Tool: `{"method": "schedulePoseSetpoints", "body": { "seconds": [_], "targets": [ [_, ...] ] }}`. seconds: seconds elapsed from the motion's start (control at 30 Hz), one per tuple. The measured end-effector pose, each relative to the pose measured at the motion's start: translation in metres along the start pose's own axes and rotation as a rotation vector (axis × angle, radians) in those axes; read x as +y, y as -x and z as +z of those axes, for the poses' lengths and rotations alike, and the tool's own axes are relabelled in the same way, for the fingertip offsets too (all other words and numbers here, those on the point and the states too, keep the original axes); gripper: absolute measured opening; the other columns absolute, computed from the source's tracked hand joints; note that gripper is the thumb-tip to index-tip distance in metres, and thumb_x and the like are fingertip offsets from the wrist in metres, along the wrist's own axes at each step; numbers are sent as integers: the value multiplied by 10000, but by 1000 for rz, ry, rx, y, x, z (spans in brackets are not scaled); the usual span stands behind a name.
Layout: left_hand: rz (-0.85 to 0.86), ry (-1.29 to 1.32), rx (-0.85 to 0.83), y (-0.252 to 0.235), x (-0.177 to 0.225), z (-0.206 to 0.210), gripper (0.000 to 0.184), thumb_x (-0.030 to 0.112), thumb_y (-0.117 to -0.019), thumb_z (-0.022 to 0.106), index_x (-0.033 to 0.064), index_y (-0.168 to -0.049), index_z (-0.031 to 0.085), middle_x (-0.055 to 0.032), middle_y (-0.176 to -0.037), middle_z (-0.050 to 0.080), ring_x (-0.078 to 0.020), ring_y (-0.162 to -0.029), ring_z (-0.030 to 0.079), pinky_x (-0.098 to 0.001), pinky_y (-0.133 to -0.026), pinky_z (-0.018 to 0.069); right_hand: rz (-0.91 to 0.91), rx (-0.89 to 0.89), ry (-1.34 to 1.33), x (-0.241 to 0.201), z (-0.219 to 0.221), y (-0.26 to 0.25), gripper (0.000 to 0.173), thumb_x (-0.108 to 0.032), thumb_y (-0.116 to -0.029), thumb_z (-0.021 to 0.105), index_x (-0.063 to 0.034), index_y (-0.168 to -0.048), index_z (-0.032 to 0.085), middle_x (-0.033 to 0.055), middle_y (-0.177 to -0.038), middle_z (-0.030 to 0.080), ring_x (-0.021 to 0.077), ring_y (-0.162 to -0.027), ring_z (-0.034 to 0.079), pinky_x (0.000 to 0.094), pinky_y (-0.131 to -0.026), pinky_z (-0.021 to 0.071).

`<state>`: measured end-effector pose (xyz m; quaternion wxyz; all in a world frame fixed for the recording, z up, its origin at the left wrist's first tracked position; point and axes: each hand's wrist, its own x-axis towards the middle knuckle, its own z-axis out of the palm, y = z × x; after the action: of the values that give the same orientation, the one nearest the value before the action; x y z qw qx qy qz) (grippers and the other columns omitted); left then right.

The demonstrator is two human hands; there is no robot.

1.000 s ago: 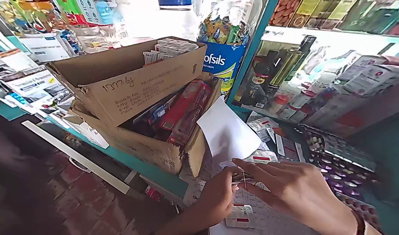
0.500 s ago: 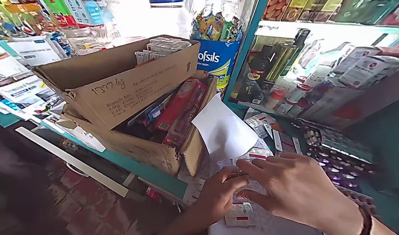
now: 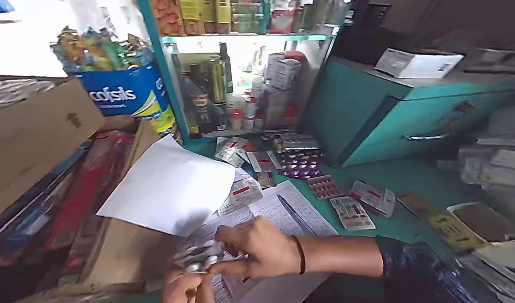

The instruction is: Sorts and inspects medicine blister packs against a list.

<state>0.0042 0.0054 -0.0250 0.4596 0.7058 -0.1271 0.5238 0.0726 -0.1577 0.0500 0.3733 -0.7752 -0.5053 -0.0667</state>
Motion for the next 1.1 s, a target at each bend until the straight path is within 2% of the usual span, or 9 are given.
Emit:
{"method": "schedulePoseSetpoints", "body": {
  "seconds": [0.1,0.17,0.3,0.4,0.63,0.7,0.8,0.9,1.1],
  "targets": [
    [-52,119,33,-10,1,-6,626,218,-961,699,259,-1461,326,198,-1286,525,106,-1081,573,-102,-901,499,12,75,-304,-7,13,14,278,-68,-971,642,69,-1209,598,184,-986,690,214,-846,692,304,-724,577],
    [-104,177,-24,-15,0,-9,709,215,-988,657,227,-1559,236,207,-1435,486,84,-1216,549,-134,-995,485,9,145,-430,-13,11,19,321,-2,-954,617,73,-1264,583,218,-1164,652,189,-967,675,258,-760,573],
    [-218,308,-52,-16,8,0,321,271,-1031,586,284,-1349,540,259,-1252,636,79,-1144,605,-144,-978,504,33,186,-481,-15,2,26,374,-119,-1003,622,55,-1330,567,209,-1281,598,135,-1041,657,207,-775,573],
    [-222,378,-184,-9,16,5,361,314,-1039,565,350,-1388,482,249,-1308,602,75,-1164,589,-133,-968,498,26,181,-232,-16,6,29,469,-296,-1043,586,43,-1366,562,198,-1151,649,189,-973,653,250,-797,548],
    [-160,243,-529,-12,5,6,493,423,-1053,503,382,-1532,395,181,-1612,319,-22,-1475,318,-280,-1200,337,-44,409,310,-17,-22,42,279,-203,-1046,534,8,-1207,624,117,-918,707,185,-829,695,273,-724,562],
    [-171,247,-581,-15,-3,0,482,408,-1055,510,325,-1522,425,141,-1574,423,-56,-1445,399,-317,-1183,376,94,606,467,-14,-54,60,247,-220,-1028,569,-2,-1140,602,94,-872,688,109,-805,669,223,-714,537],
    [-151,205,-653,-16,-11,-9,346,332,-1080,470,194,-1381,568,78,-1447,550,-28,-1382,457,-263,-1161,384,559,813,501,-8,-113,95,594,-176,-993,630,25,-1480,358,108,-1013,712,85,-788,703,271,-696,603],
    [-99,156,-707,-16,-17,-13,308,304,-1088,438,110,-1229,632,-15,-1322,618,-66,-1359,474,-266,-1155,368,1007,878,587,3,-171,137,887,-172,-1011,649,-140,-1651,35,280,-1117,664,373,-807,696,546,-729,561],
    [-121,106,-802,-12,-25,-17,347,301,-1086,428,57,-1197,648,-113,-1255,665,-144,-1346,495,-313,-1158,341,1420,437,745,46,-245,212,322,-132,-1030,596,4,-1319,635,378,-1189,631,624,-1110,575,802,-888,398]
  ]
}}
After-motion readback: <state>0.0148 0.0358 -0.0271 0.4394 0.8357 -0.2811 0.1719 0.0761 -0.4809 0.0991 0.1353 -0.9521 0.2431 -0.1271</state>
